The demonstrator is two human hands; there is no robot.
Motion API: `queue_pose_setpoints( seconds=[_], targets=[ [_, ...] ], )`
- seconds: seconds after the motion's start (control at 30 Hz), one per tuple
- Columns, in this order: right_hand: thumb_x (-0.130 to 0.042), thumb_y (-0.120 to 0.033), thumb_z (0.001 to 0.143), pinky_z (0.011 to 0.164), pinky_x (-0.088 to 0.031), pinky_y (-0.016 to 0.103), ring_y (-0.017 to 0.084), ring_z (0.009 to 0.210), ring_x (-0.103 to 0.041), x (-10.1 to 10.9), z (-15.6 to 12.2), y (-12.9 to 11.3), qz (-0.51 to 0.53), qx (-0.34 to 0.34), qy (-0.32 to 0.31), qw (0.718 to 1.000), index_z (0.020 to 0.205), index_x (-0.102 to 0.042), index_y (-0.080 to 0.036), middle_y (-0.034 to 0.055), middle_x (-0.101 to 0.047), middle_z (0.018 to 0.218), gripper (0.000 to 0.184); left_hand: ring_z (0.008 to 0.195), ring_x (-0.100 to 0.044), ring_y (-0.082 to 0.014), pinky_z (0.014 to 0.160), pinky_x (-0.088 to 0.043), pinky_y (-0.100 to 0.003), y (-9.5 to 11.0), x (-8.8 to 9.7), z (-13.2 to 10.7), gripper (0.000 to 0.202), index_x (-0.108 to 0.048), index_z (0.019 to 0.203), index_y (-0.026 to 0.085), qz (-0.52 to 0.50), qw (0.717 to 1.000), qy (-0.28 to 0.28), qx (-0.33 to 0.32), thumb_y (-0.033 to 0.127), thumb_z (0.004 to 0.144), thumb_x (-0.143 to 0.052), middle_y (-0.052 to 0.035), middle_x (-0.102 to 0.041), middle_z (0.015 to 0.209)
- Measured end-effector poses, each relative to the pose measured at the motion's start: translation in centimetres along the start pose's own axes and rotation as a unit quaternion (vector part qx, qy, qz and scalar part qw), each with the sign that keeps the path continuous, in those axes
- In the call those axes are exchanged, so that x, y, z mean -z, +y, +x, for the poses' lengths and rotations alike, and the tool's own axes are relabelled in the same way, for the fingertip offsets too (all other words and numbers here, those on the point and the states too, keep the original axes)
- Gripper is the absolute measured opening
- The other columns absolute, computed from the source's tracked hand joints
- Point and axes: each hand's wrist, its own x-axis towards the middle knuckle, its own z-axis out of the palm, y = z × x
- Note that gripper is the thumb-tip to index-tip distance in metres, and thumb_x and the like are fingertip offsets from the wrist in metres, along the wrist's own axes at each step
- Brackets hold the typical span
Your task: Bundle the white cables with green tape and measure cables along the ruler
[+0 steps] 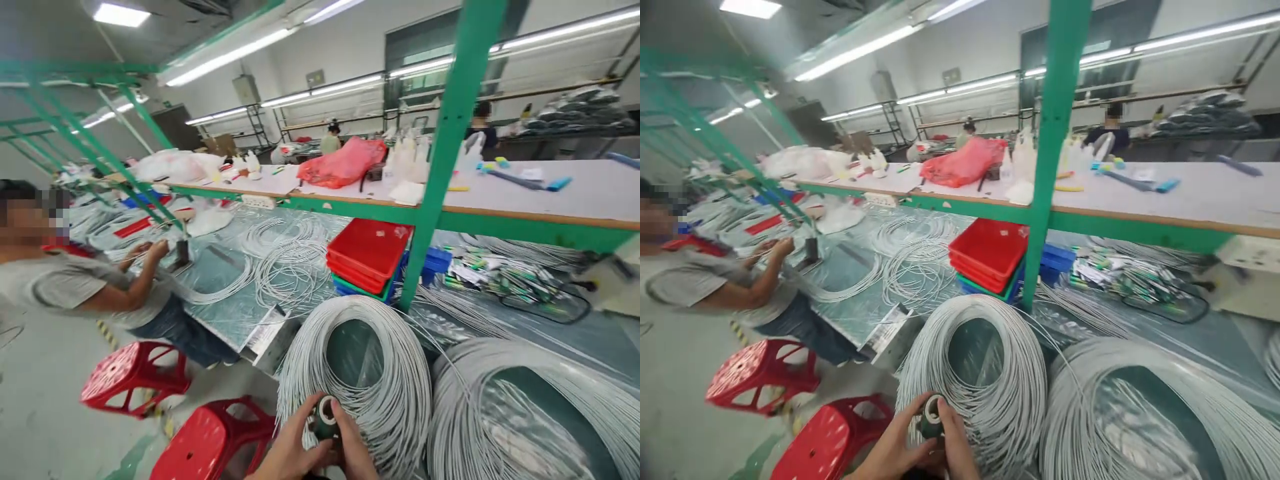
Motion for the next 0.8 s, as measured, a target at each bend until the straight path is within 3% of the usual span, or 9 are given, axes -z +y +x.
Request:
queue_pose_setpoints(
  seconds=[0.1, 0.2, 0.3, 0.37, 0.47, 0.53, 0.6, 0.7, 0.8],
  targets=[
    [-0.068, -0.08, 0.066, 0.04, -0.048, 0.029, 0.022, 0.051, -0.063, -2.6, 1.2, 1.1, -0.032, -0.033, -0.064, 0.997, 0.105, -0.068, -0.019, 0.0072, -0.067, 0.074, 0.072, 0.118, -0.061, -0.0309, 0.109, -0.043, -0.039, -1.0, 2.8, 0.0, 0.06, -0.062, 0.13, 0.021, -0.022, 0.999, 0.033, -0.008, 0.027, 0.072, -0.071, -0.0089, -0.068, 0.126],
    [-0.069, -0.079, 0.066, 0.036, -0.044, 0.027, 0.02, 0.043, -0.057, -5.8, 3.2, 2.6, -0.071, -0.061, -0.107, 0.99, 0.102, -0.067, -0.018, 0.0037, -0.061, 0.062, 0.07, 0.12, -0.059, -0.0322, 0.11, -0.042, -0.041, -2.8, 6.4, 0.3, 0.064, -0.064, 0.13, 0.022, -0.049, 0.997, 0.054, -0.002, 0.023, 0.066, -0.075, -0.0082, -0.067, 0.128],
    [-0.067, -0.082, 0.064, 0.036, -0.042, 0.025, 0.019, 0.044, -0.055, -8.9, 6.1, 3.1, -0.075, -0.047, -0.117, 0.989, 0.092, -0.067, -0.016, 0.005, -0.061, 0.062, 0.072, 0.126, -0.055, -0.0326, 0.113, -0.039, -0.041, -6.1, 11.0, 0.9, 0.064, -0.065, 0.129, 0.025, -0.066, 0.994, 0.086, -0.002, 0.027, 0.067, -0.079, -0.0079, -0.064, 0.134],
    [-0.066, -0.082, 0.066, 0.039, -0.044, 0.026, 0.018, 0.046, -0.055, -11.0, 8.6, 2.0, -0.051, -0.009, -0.102, 0.993, 0.087, -0.065, -0.014, 0.0078, -0.064, 0.067, 0.071, 0.12, -0.06, -0.0321, 0.109, -0.043, -0.04, -8.9, 14.7, 1.6, 0.056, -0.068, 0.124, 0.025, -0.082, 0.99, 0.117, -0.01, 0.036, 0.07, -0.078, -0.0089, -0.068, 0.126],
    [-0.077, -0.064, 0.067, 0.049, -0.051, 0.031, 0.021, 0.057, -0.061, -14.0, 13.0, -2.4, -0.031, 0.069, -0.049, 0.996, 0.099, -0.061, -0.016, 0.0113, -0.069, 0.086, 0.06, 0.103, -0.067, -0.0321, 0.097, -0.052, -0.037, -13.6, 21.2, 3.3, 0.044, -0.076, 0.106, 0.024, -0.113, 0.98, 0.164, 0.019, 0.046, 0.068, -0.079, -0.0095, -0.075, 0.108],
    [-0.08, -0.046, 0.067, 0.05, -0.052, 0.031, 0.021, 0.059, -0.063, -15.8, 16.2, -6.2, -0.026, 0.158, 0.061, 0.985, 0.103, -0.056, -0.02, 0.0082, -0.069, 0.088, 0.051, 0.098, -0.068, -0.0315, 0.091, -0.054, -0.034, -16.7, 25.4, 5.0, 0.039, -0.077, 0.094, 0.024, -0.127, 0.974, 0.18, 0.044, 0.048, 0.063, -0.081, -0.0083, -0.076, 0.101],
    [-0.074, -0.037, 0.071, 0.05, -0.051, 0.028, 0.019, 0.057, -0.063, -17.2, 19.9, -9.8, -0.025, 0.175, 0.155, 0.972, 0.097, -0.052, -0.021, 0.0053, -0.068, 0.084, 0.038, 0.095, -0.068, -0.03, 0.088, -0.054, -0.031, -19.8, 28.6, 7.4, 0.038, -0.077, 0.089, 0.022, -0.16, 0.969, 0.176, 0.063, 0.047, 0.061, -0.082, -0.0073, -0.076, 0.095],
    [-0.069, -0.031, 0.079, 0.054, -0.053, 0.028, 0.018, 0.056, -0.064, -18.4, 25.9, -13.2, -0.038, 0.151, 0.23, 0.961, 0.095, -0.05, -0.02, 0.0024, -0.063, 0.078, 0.026, 0.081, -0.069, -0.0272, 0.074, -0.054, -0.03, -23.6, 30.6, 12.0, 0.032, -0.072, 0.08, 0.015, -0.259, 0.936, 0.15, 0.183, 0.039, 0.062, -0.082, -0.0077, -0.073, 0.078],
    [-0.071, -0.029, 0.084, 0.055, -0.053, 0.029, 0.015, 0.055, -0.062, -18.7, 31.3, -13.7, -0.059, 0.106, 0.287, 0.95, 0.096, -0.054, -0.017, 0.0013, -0.061, 0.08, 0.025, 0.073, -0.069, -0.0251, 0.065, -0.052, -0.03, -25.5, 30.5, 17.0, 0.024, -0.065, 0.083, 0.011, -0.358, 0.874, 0.106, 0.311, 0.032, 0.074, -0.074, -0.0122, -0.071, 0.078]
  ],
)
